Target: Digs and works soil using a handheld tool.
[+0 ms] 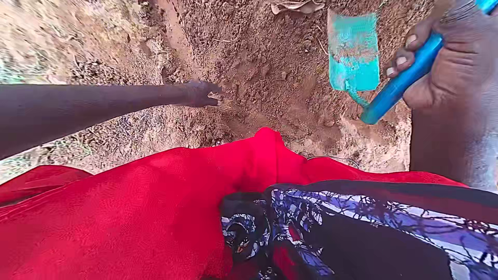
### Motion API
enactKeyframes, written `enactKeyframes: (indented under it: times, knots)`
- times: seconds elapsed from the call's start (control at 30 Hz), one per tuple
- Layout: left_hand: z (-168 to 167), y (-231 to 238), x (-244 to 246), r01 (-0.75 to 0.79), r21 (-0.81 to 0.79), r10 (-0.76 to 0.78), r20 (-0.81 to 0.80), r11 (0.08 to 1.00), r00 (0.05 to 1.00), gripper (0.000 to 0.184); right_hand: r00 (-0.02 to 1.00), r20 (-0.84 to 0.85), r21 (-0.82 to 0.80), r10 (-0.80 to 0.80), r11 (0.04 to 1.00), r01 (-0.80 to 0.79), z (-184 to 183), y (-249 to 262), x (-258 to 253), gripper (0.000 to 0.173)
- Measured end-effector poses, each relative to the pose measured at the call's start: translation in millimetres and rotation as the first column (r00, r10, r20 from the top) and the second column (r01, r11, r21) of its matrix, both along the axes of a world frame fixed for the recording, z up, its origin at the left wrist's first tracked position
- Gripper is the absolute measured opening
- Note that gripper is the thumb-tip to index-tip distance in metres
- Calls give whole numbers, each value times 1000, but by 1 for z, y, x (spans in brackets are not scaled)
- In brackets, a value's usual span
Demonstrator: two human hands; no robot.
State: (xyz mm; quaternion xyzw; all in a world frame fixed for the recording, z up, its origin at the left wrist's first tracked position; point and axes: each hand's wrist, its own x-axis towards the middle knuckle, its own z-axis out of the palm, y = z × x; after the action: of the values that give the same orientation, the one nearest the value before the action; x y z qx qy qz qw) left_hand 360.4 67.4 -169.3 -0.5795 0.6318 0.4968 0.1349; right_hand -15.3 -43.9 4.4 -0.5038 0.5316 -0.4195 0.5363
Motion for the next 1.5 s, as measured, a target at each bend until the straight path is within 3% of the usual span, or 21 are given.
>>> enactKeyframes:
  times: [0.07, 0.2, 0.3, 0.43, 0.67, 0.8, 0.93, 1.03, 1.1, 1.13, 1.2, 1.27, 1.37, 1.5]
  knots:
    - [14, 2, -12, -7, -18, 6, -56, 1000, 998, 44, 996, 74, 136, 44, 989, -54, -28, 44, 11, 12]
    - [57, -1, -43, -55, 131, 61, -48, 990, 997, 46, 978, 205, 350, 23, 932, -96, -82, 121, 24, 3]
    - [56, -4, -47, -80, 156, 88, -48, 985, 995, 47, 988, 155, 417, -22, 908, -45, -115, 148, 38, 14]
    - [50, -1, -36, -108, 137, 119, -74, 985, 990, 47, 994, 75, 488, -78, 872, 32, -143, 157, 58, 19]
    - [42, 0, -23, -93, 127, 103, -74, 987, 992, 47, 981, 59, 572, -184, 812, 118, -126, 105, 66, 23]
    - [47, -6, -22, -85, 114, 94, -72, 990, 993, 46, 986, 25, 440, -164, 888, 136, -113, 71, 58, 25]
    - [50, -14, -22, -103, 57, 108, -95, 993, 990, 46, 988, 91, 292, -124, 952, 92, -59, 15, 56, 18]
    - [47, -18, -18, -152, 57, 157, -102, 987, 982, 46, 999, 50, -127, -18, 992, 24, 4, -40, 62, 20]
    - [47, -18, -18, -162, 62, 168, -104, 985, 980, 47, 998, 11, -373, -66, 926, 66, 49, -78, 66, 28]
    - [46, -18, -18, -162, 62, 168, -99, 985, 981, 47, 995, 28, -411, -91, 907, 95, 71, -94, 66, 29]
    - [45, -17, -19, -177, 68, 183, -99, 982, 978, 49, 993, 56, -342, -102, 933, 115, 100, -107, 58, 26]
    - [44, -16, -16, -169, 64, 175, -92, 983, 980, 49, 993, 47, -178, -110, 977, 117, 98, -92, 46, 20]
    - [34, -10, -14, -146, 57, 152, -131, 988, 980, 49, 996, 23, 68, -87, 994, 85, 56, -39, 27, 11]
    - [33, -5, -14, -98, 64, 107, -151, 993, 983, 46, 994, -71, 296, 82, 953, -58, -5, 31, -3, 9]
